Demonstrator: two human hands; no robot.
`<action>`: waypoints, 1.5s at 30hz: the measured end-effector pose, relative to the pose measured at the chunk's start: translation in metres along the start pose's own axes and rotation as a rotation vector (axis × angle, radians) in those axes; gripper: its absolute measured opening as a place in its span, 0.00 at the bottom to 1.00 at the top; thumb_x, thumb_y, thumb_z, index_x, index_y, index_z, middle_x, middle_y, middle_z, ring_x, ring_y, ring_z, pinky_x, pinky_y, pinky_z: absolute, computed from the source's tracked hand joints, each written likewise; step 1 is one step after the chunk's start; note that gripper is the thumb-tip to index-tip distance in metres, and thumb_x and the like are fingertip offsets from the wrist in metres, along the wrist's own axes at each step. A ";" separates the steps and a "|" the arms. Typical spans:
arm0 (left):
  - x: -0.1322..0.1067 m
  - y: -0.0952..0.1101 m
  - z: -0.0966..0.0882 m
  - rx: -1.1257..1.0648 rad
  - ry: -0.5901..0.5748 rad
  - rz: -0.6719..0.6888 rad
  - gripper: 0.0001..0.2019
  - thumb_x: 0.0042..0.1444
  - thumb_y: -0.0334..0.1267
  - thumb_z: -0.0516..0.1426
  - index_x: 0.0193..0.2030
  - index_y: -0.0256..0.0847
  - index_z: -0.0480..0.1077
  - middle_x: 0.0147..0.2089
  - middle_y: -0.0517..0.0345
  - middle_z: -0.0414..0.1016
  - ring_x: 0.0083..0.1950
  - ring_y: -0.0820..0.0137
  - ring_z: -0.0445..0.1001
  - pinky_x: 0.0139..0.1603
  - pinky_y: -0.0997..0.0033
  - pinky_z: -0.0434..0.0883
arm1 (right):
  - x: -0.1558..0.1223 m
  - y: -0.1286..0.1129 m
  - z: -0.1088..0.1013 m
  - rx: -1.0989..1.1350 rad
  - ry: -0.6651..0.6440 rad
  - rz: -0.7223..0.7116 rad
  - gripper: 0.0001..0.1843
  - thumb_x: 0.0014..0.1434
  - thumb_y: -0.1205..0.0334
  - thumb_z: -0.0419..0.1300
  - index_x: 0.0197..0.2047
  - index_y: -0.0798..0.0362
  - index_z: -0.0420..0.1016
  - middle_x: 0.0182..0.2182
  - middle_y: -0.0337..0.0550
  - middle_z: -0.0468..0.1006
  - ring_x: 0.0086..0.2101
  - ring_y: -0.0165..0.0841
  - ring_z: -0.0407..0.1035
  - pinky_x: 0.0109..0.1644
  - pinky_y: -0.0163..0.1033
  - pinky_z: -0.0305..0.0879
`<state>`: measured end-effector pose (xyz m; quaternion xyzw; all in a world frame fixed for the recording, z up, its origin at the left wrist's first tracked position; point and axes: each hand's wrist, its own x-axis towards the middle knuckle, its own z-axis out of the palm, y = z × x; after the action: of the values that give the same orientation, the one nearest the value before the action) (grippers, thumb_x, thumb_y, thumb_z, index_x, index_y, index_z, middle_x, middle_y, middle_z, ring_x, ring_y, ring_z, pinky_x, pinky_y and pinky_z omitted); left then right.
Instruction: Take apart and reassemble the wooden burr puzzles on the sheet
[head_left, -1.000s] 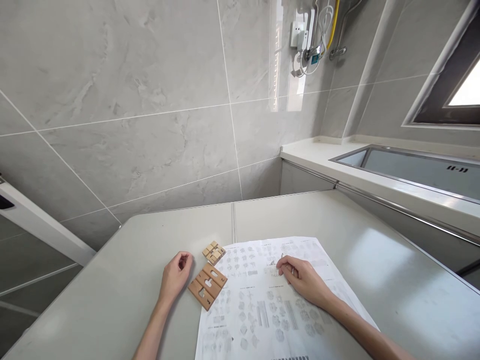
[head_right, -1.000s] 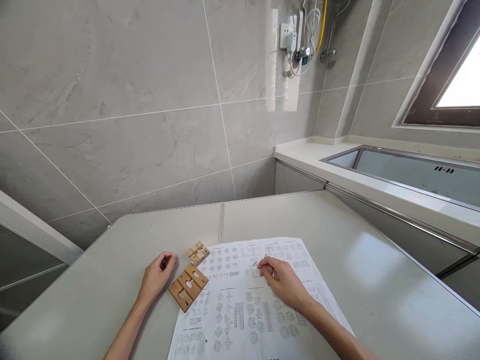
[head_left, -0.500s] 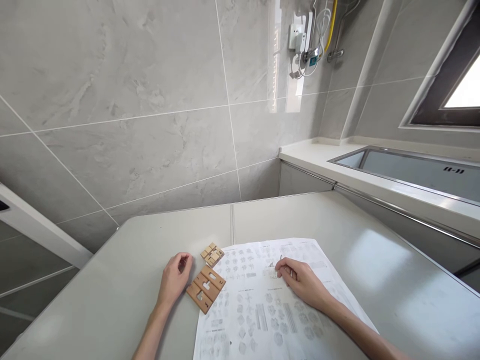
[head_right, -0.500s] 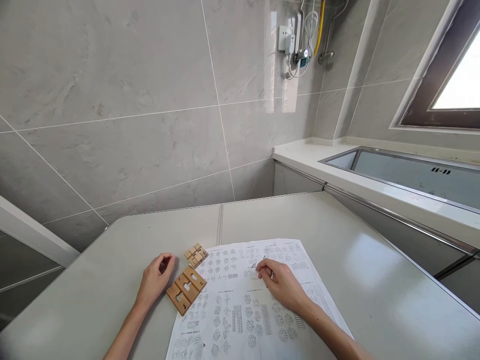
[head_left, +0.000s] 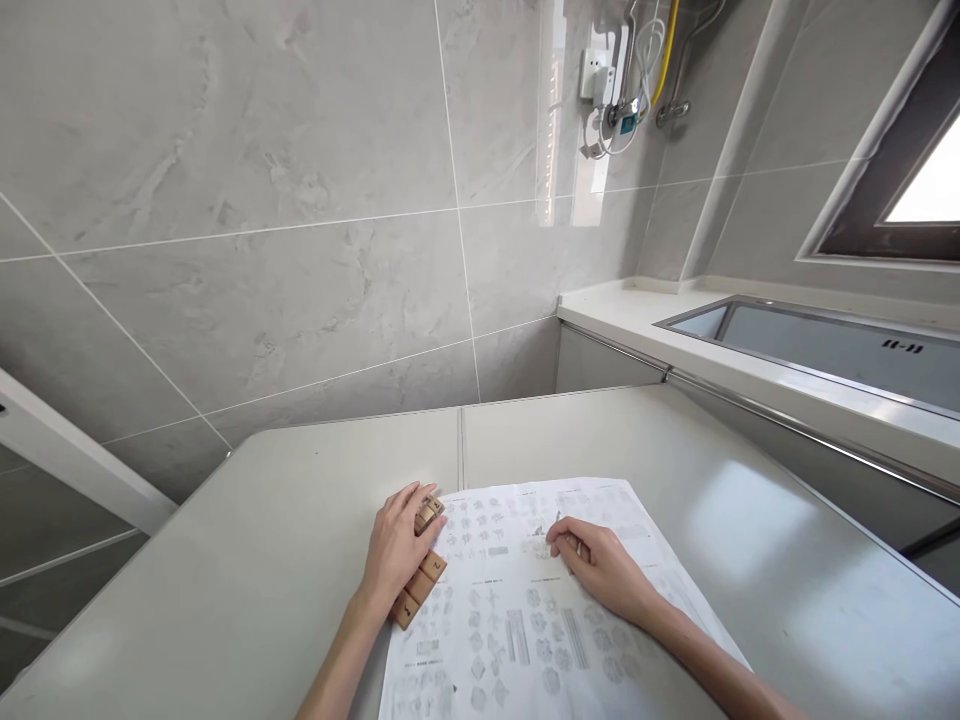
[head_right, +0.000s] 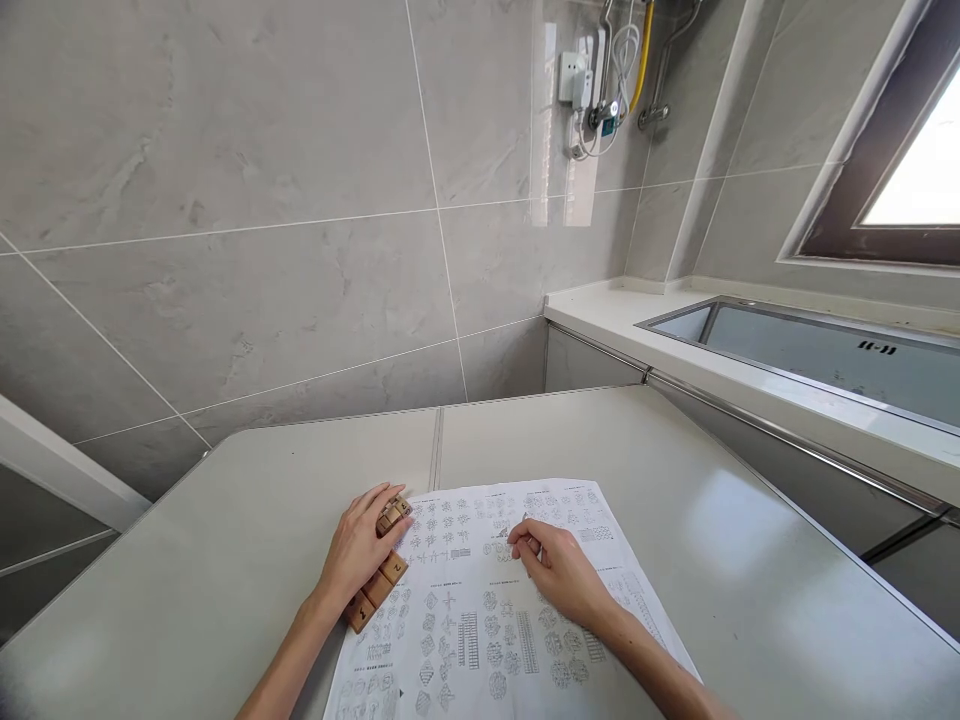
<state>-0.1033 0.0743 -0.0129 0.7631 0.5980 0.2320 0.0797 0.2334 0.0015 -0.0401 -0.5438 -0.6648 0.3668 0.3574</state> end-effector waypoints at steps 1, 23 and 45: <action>0.001 -0.002 0.001 0.009 0.011 -0.001 0.21 0.67 0.51 0.59 0.65 0.54 0.73 0.70 0.55 0.73 0.70 0.52 0.70 0.70 0.45 0.70 | 0.000 -0.001 0.000 0.002 -0.001 -0.003 0.12 0.67 0.65 0.53 0.42 0.46 0.78 0.34 0.38 0.82 0.28 0.34 0.64 0.35 0.39 0.61; 0.004 -0.013 0.005 -0.074 0.068 -0.006 0.14 0.63 0.53 0.62 0.50 0.52 0.83 0.65 0.55 0.77 0.64 0.51 0.75 0.65 0.48 0.74 | -0.001 -0.001 0.000 -0.010 -0.011 0.016 0.11 0.68 0.63 0.53 0.42 0.46 0.78 0.34 0.37 0.81 0.27 0.34 0.63 0.35 0.39 0.61; -0.037 0.096 0.013 -0.372 -0.214 0.191 0.10 0.62 0.49 0.67 0.49 0.54 0.83 0.68 0.58 0.76 0.65 0.51 0.72 0.62 0.41 0.73 | 0.004 0.006 -0.002 0.192 0.007 0.048 0.13 0.69 0.52 0.54 0.43 0.48 0.77 0.35 0.41 0.82 0.28 0.34 0.72 0.33 0.39 0.65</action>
<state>-0.0198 0.0152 0.0043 0.8086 0.4583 0.2625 0.2593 0.2373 0.0068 -0.0446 -0.5239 -0.6122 0.4353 0.4015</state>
